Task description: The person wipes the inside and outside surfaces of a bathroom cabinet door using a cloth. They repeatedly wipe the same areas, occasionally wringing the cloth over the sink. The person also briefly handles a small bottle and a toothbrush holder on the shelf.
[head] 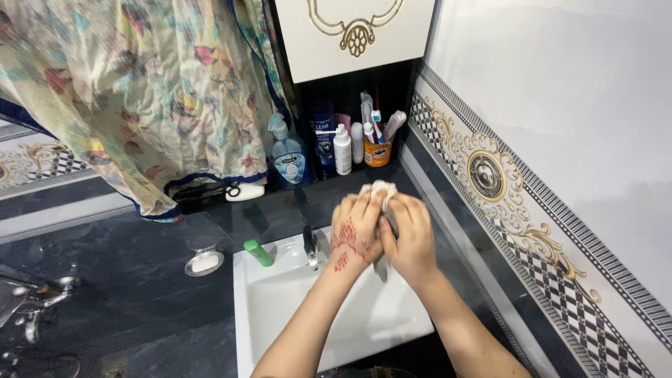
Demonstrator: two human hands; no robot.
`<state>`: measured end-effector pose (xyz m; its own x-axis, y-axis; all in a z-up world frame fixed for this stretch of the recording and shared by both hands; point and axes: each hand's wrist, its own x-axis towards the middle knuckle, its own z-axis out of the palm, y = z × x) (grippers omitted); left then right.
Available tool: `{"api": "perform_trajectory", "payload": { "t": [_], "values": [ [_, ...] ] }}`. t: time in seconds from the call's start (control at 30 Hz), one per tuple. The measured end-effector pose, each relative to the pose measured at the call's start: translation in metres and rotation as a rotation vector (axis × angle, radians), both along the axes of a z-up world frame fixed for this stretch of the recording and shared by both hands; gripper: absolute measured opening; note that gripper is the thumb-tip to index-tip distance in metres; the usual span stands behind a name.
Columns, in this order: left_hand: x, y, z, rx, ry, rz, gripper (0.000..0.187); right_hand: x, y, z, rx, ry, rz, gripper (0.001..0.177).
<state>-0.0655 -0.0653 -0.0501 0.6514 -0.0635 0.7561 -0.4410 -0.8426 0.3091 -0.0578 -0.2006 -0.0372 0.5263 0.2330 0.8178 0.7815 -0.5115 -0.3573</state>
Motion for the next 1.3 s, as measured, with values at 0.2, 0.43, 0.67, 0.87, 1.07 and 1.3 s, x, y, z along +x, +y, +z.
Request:
{"api": "perform_trajectory", "payload": {
  "t": [0.2, 0.43, 0.67, 0.87, 1.07, 1.3],
  "values": [
    [0.021, 0.010, 0.006, -0.021, -0.004, 0.026, 0.065, 0.010, 0.012, 0.009, -0.109, -0.003, -0.102, 0.041],
    [0.033, 0.022, 0.004, -0.002, -0.001, 0.024, 0.068, 0.015, 0.024, 0.010, -0.132, -0.016, -0.112, 0.040],
    [0.024, 0.032, 0.008, -0.024, 0.082, 0.008, 0.063, 0.028, 0.024, 0.014, -0.119, 0.102, -0.001, 0.021],
    [0.017, 0.037, -0.013, -0.020, 0.224, 0.004, 0.055, 0.026, 0.039, -0.003, -0.150, 0.187, -0.038, 0.017],
    [0.019, 0.048, -0.037, 0.034, 0.307, 0.004, 0.051, 0.023, 0.050, -0.039, -0.138, 0.192, -0.058, 0.022],
    [0.012, 0.041, -0.057, 0.033, 0.356, -0.056, 0.073, 0.038, 0.034, -0.075, -0.014, 0.482, -0.038, 0.022]
  ]
}}
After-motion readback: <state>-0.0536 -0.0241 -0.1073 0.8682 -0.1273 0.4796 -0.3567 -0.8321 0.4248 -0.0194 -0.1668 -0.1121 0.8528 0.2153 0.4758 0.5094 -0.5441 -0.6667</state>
